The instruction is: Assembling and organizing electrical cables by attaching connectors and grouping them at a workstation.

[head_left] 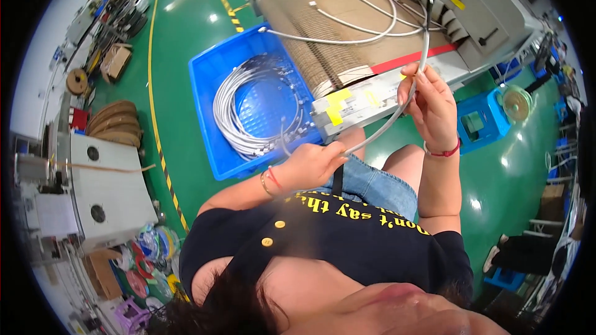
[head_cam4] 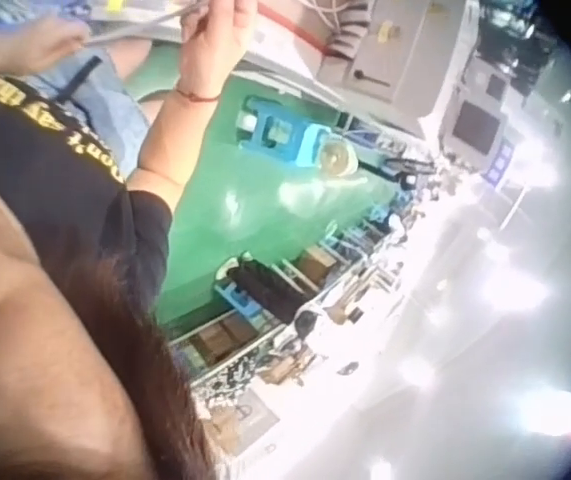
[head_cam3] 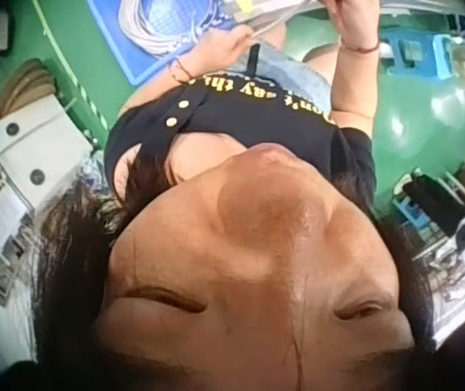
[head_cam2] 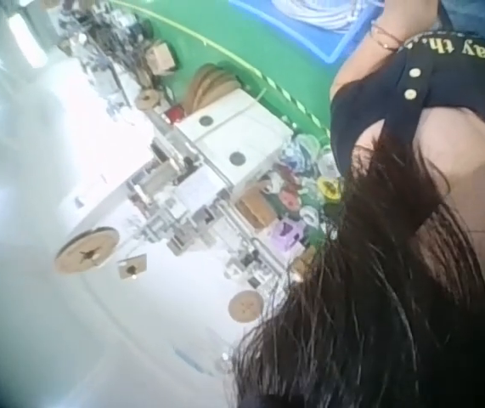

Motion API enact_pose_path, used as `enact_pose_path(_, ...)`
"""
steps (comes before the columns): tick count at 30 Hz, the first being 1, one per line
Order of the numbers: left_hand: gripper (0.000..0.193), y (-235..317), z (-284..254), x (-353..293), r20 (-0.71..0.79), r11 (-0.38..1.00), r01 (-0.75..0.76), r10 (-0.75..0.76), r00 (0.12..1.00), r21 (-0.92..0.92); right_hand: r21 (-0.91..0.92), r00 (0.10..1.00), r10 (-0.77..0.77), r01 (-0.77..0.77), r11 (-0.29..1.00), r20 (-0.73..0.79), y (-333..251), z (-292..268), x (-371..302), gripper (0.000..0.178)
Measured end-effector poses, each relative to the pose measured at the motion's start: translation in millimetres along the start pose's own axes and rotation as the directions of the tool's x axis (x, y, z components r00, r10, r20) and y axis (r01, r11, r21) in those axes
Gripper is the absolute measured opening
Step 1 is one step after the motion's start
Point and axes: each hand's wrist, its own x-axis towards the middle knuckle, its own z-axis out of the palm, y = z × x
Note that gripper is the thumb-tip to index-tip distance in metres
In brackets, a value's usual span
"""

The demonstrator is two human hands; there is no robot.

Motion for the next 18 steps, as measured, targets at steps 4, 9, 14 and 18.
enact_pose_path(4,0.019,-8.8,-9.7,7.0,0.224,0.967,0.158,-0.112,0.968,-0.198,-0.069,0.999,0.046,-0.046,0.997,0.01,12.0,-6.2,-14.8,0.018)
enact_pose_path(9,0.034,8.2,-15.9,43.7,-0.099,0.858,-0.036,-0.017,0.995,-0.513,0.009,0.982,0.121,-0.123,0.992,0.144,40.0,1.0,-30.4,0.017)
enact_pose_path(14,0.024,25.0,-18.9,67.7,-0.005,0.628,0.03,-0.053,0.999,-0.778,-0.013,0.957,0.225,-0.226,0.974,0.184,52.4,8.8,-42.1,0.019)
enact_pose_path(18,0.015,30.0,-13.2,67.6,0.163,0.371,0.207,-0.146,0.976,-0.905,0.036,0.958,0.224,-0.234,0.972,0.18,53.2,10.5,-54.2,0.018)
